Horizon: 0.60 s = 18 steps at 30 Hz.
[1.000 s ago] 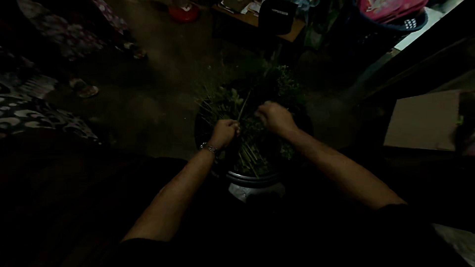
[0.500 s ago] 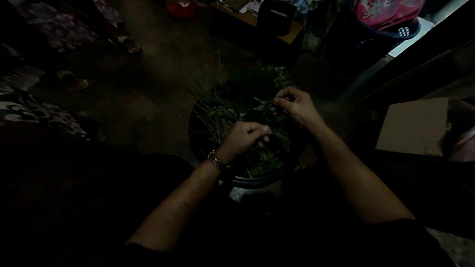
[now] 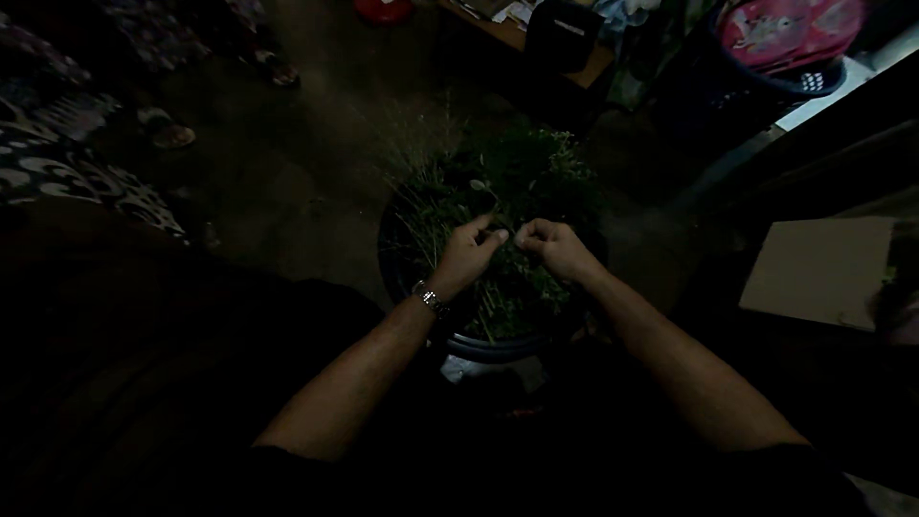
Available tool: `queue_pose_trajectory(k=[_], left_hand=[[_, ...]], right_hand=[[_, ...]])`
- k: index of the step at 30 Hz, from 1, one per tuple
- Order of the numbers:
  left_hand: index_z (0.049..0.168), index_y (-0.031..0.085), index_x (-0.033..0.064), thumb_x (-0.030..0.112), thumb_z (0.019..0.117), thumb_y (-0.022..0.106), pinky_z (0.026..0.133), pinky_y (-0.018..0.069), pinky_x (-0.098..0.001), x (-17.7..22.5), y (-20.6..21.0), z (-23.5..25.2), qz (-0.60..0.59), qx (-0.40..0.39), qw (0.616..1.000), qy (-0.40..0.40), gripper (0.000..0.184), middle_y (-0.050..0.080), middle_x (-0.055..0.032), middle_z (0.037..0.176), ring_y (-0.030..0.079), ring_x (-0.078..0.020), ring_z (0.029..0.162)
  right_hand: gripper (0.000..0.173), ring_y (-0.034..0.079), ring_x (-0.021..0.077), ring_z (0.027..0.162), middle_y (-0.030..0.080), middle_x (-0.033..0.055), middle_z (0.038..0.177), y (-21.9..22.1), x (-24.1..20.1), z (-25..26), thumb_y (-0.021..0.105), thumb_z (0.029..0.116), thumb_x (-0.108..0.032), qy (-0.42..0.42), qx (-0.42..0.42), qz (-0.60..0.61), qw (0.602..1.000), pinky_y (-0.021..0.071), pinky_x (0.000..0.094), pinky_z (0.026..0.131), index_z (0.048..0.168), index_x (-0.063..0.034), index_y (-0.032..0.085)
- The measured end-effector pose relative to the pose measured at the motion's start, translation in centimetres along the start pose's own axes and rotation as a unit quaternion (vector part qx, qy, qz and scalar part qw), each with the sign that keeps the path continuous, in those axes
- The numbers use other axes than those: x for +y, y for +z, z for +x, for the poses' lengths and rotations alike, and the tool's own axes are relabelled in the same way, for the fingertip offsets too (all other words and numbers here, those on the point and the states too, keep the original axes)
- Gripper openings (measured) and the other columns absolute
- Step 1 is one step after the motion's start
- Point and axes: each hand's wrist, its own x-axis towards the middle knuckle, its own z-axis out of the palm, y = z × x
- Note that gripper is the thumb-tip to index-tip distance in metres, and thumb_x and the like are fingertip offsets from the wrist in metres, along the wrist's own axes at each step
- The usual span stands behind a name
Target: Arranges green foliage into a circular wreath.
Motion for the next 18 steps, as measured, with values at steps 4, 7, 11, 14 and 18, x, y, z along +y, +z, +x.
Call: queue_pose_trajectory(k=[4, 7, 11, 14, 18], left_hand=[[0.13, 0.063, 0.0029, 0.022, 0.1046, 0.06, 0.091, 0.0525, -0.033, -0.2, 0.1, 0.0, -0.027, -0.068, 0.996, -0.053, 0.032, 0.068, -0.0094, 0.118, 0.064, -0.0118, 0.1], [0.122, 0.066, 0.0008, 0.024, 0.1038, 0.061, 0.09, 0.0523, -0.0311, 0.0, 0.5, -0.3, -0.069, -0.046, 0.995, -0.052, 0.03, 0.069, -0.0086, 0.113, 0.064, -0.01, 0.097], [0.103, 0.067, 0.0019, 0.027, 0.1016, 0.065, 0.074, 0.0501, -0.0271, 0.0, 0.6, -0.2, -0.06, 0.047, 0.996, -0.051, 0.025, 0.065, -0.0043, 0.089, 0.058, -0.0075, 0.077], [0.107, 0.07, 0.0028, 0.019, 0.1007, 0.066, 0.079, 0.0536, -0.026, -0.1, 0.4, -0.4, -0.088, 0.057, 0.994, -0.026, 0.018, 0.069, -0.0025, 0.094, 0.063, -0.0052, 0.082], [0.107, 0.072, 0.0054, 0.019, 0.1, 0.067, 0.073, 0.0533, -0.0226, 0.8, 0.2, -0.8, -0.096, 0.072, 0.991, -0.058, 0.016, 0.07, -0.0005, 0.091, 0.063, -0.003, 0.078]], right_hand=[[0.01, 0.063, 0.0096, 0.082, 0.066, 0.0024, 0.096, 0.5, 1.3, 0.7, 0.054, 0.1065, -0.015, -0.034, 0.008, 0.142, 0.989, 0.0554, 0.0278, 0.076, 0.109, -0.0083, 0.06], [0.01, 0.064, 0.0086, 0.086, 0.07, 0.0008, 0.103, 1.1, 1.6, 0.4, 0.057, 0.1052, -0.02, -0.046, 0.016, 0.15, 0.987, 0.0544, 0.0281, 0.076, 0.11, -0.0128, 0.063], [0.008, 0.06, 0.0048, 0.078, 0.067, -0.0011, 0.108, 1.7, 1.0, 0.0, 0.06, 0.104, -0.016, -0.03, 0.026, 0.152, 0.988, 0.0494, 0.0206, 0.065, 0.109, -0.0122, 0.064], [0.005, 0.058, 0.0055, 0.073, 0.064, -0.0008, 0.096, 2.1, 1.2, 0.3, 0.061, 0.1027, -0.012, -0.027, 0.016, 0.171, 0.985, 0.051, 0.0214, 0.066, 0.105, -0.0087, 0.065], [0.012, 0.059, 0.008, 0.074, 0.064, 0.0027, 0.1, 2.3, 1.1, 0.2, 0.057, 0.1037, -0.01, -0.034, 0.02, 0.153, 0.987, 0.0531, 0.0243, 0.069, 0.113, -0.0062, 0.064]])
